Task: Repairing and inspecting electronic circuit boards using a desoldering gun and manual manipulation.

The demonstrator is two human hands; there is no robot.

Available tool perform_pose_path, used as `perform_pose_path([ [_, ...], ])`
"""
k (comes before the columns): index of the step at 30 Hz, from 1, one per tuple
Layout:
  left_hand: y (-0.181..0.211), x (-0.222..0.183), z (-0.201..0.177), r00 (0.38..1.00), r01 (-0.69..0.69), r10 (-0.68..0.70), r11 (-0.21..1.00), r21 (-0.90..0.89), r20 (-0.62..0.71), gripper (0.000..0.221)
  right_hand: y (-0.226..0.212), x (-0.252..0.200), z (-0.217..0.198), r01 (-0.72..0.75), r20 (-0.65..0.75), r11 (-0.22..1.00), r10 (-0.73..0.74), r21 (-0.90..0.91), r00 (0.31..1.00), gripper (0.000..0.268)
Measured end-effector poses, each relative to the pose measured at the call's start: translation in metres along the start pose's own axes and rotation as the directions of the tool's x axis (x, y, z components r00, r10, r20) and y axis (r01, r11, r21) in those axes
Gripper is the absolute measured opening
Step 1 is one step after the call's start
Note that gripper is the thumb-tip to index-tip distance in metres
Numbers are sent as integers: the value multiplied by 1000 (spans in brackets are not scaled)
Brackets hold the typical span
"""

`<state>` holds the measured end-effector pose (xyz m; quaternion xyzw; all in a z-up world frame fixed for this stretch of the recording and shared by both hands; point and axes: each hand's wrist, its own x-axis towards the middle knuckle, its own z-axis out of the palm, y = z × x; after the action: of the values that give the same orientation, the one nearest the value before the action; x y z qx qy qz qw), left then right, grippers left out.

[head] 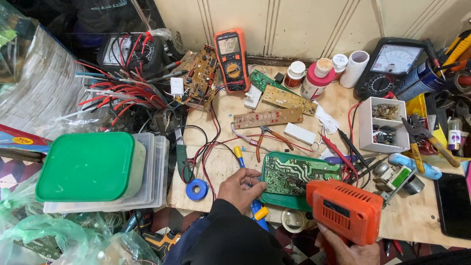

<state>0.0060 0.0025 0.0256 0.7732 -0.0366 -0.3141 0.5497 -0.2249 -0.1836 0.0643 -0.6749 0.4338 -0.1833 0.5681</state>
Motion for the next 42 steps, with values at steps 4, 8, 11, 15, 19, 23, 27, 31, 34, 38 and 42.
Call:
perform_pose_path([
  [4, 13, -18, -9, 998, 53, -45, 968, -245, 37, 41, -9, -2, 1, -112, -15, 993, 112, -37, 994, 35],
  [8, -2, -20, -8, 994, 50, 20, 773, -632, 104, 34, 0, -2, 0, -149, 2, 987, 150, -64, 989, 36],
  [11, 9, -28, -14, 977, 41, 73, 855, -516, 198, 39, 19, 2, -2, -53, 49, 999, 52, 6, 997, 35],
  [15, -4, -19, -13, 976, 15, 92, 873, -488, 196, 38, 29, -2, 1, -9, 39, 999, 8, 47, 999, 31],
  [19, 14, -27, -19, 981, 147, -67, 869, -472, 182, 15, 25, -3, 4, -83, 13, 996, 83, -19, 996, 36],
  [23, -3, -15, -18, 980, 101, -19, 906, -411, 198, 20, 8, -6, 8, -136, -2, 991, 136, 11, 991, 35],
  [27, 5, -17, -16, 990, 25, 11, 966, -258, 137, 24, 7, -3, 6, -207, 34, 978, 207, -25, 978, 38],
  [31, -5, -11, -12, 994, 9, 25, 952, -306, 106, 24, 9, -5, 8, -208, 39, 978, 207, 25, 978, 37],
  [34, -3, -11, -11, 996, 21, 8, 942, -335, 85, 20, 14, -4, 6, -231, 52, 973, 230, 26, 972, 39],
  [38, 4, -12, -9, 998, 27, -11, 960, -279, 58, 10, 10, -8, 8, -164, 12, 986, 165, -22, 986, 34],
  [42, 2, -6, -5, 999, 14, -2, 973, -232, 52, 8, 21, -3, 4, -236, -9, 967, 236, -97, 972, 36],
])
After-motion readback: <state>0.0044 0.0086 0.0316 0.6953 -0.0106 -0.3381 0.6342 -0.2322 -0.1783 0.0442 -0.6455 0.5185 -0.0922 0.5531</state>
